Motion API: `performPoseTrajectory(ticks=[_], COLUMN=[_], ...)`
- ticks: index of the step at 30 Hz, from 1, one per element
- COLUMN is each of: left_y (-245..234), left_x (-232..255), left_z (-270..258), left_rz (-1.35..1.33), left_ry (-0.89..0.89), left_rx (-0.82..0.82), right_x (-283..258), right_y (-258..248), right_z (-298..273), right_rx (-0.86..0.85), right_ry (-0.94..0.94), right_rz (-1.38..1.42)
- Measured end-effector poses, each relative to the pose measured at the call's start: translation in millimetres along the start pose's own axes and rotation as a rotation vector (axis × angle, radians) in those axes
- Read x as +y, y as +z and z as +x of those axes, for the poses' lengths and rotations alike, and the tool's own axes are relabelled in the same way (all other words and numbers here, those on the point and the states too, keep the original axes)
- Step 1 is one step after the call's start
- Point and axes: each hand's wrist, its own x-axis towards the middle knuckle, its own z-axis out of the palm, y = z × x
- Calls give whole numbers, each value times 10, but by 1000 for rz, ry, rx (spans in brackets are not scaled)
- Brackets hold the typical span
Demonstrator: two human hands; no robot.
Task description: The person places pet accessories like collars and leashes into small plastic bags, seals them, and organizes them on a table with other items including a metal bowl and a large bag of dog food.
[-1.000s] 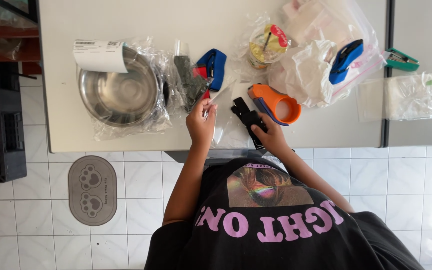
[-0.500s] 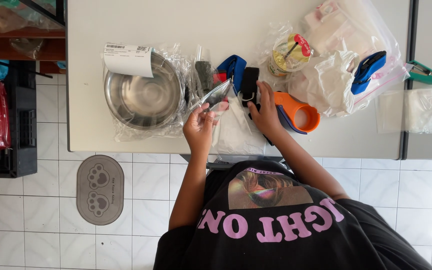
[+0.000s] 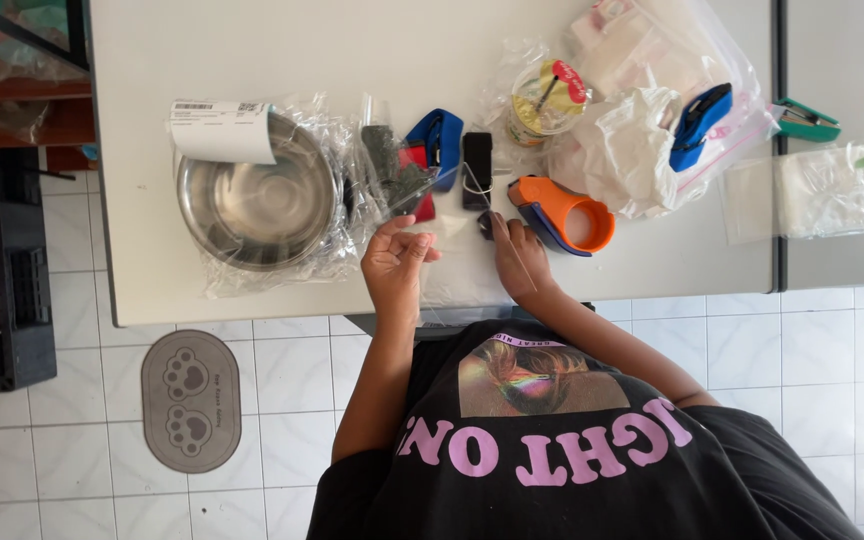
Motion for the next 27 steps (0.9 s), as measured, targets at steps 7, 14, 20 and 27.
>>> performPoseTrajectory(ticks=[7, 14, 20, 27], left_y=[-4, 460, 1531, 2894], left_x=[-106, -371, -389, -1166], left_z=[-69, -196, -274, -442], left_rz=[37, 180, 731, 650], left_ry=[-29, -41, 103, -52], left_rx=[-5, -184, -568, -793], right_x=[124, 723, 1322, 2291], right_y=[-576, -1009, -1417, -1783], right_z=[-190, -695, -997, -1514], right_rx=[124, -261, 31, 382], right_ry=[-152, 429, 487, 617], right_rz=[448, 1955, 2053, 2070])
